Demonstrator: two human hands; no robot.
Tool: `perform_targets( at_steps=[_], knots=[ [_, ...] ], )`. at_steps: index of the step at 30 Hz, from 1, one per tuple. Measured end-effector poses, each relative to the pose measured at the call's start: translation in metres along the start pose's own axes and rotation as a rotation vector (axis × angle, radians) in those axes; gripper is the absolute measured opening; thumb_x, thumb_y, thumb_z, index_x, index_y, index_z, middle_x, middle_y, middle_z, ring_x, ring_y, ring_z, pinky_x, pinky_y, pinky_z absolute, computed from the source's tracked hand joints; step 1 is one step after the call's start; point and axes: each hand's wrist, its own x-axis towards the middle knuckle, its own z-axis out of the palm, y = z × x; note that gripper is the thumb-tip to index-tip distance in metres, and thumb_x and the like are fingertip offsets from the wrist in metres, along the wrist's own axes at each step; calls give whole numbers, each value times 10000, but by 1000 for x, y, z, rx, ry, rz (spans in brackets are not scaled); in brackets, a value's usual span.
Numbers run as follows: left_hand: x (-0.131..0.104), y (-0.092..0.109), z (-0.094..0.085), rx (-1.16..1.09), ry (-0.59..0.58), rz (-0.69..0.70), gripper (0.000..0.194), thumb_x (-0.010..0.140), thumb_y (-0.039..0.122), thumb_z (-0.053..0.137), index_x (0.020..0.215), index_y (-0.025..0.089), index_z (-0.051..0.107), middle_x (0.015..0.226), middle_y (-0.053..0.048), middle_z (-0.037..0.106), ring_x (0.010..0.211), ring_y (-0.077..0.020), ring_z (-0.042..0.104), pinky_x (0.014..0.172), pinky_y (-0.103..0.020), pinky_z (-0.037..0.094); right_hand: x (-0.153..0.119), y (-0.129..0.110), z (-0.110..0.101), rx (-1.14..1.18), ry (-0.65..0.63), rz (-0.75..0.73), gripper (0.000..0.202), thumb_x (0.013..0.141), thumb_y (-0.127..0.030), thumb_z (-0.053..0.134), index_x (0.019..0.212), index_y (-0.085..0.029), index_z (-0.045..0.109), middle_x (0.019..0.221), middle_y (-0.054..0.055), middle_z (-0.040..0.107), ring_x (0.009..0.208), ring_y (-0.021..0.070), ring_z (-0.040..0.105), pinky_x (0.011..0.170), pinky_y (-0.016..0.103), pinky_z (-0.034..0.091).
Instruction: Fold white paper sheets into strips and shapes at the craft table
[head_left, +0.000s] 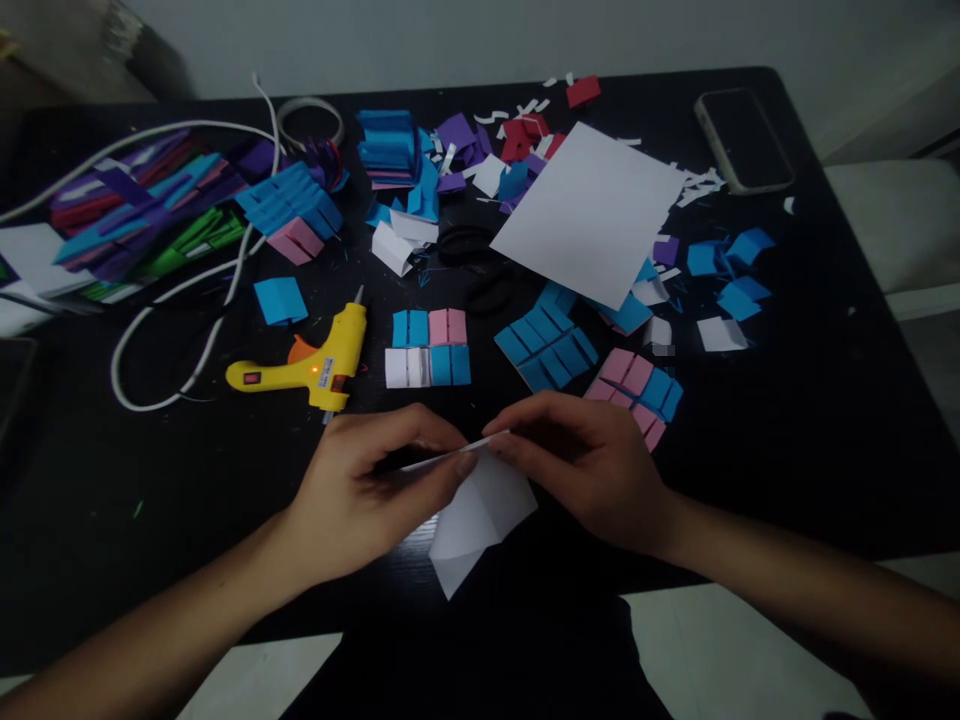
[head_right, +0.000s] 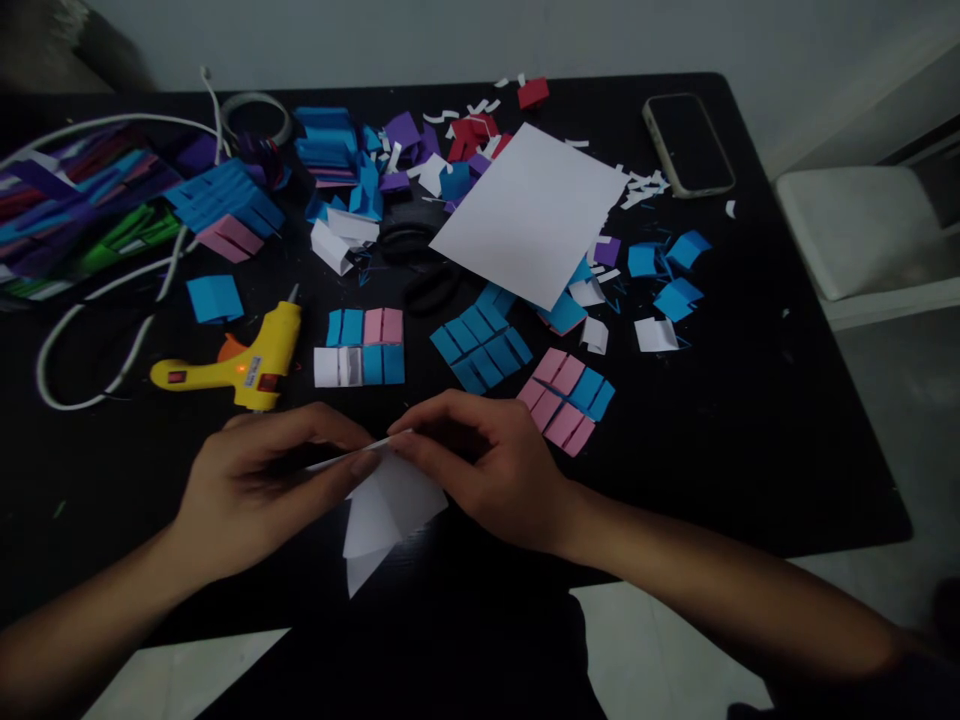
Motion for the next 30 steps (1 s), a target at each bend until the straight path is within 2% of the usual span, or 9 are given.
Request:
perform_targets(
  at_steps=[11, 19, 30],
  knots=[
    [0, 0, -1, -82, -8, -58, 83, 905, 135, 727, 847, 195, 730, 747, 35, 750, 630, -74, 673, 577, -164, 526, 0, -1, -1, -4, -4, 0, 65, 941, -227, 744, 995, -241, 778, 906, -2, 781, 811, 131, 746, 667, 222, 614],
    [0, 0, 0, -62, 3, -18, 89, 900, 110, 726, 854, 186, 731, 774, 31, 760, 653, -72, 687, 603, -150, 535, 0, -1, 0, -1, -2, -18, 46, 944, -219, 737, 975, -210, 769, 895, 1, 771, 808, 124, 737, 670, 210, 595],
    [-1, -5, 1, -66, -22, 12, 95, 903, 102, 724, 868, 189, 733, 799, 28, 767, 674, -71, 697, 618, -146, 545, 1, 0, -1, 0, -67, 24, 47, 930, -201, 738, 968, -198, 766, 873, 1, 753, 792, 133, 712, 649, 232, 564]
  ],
)
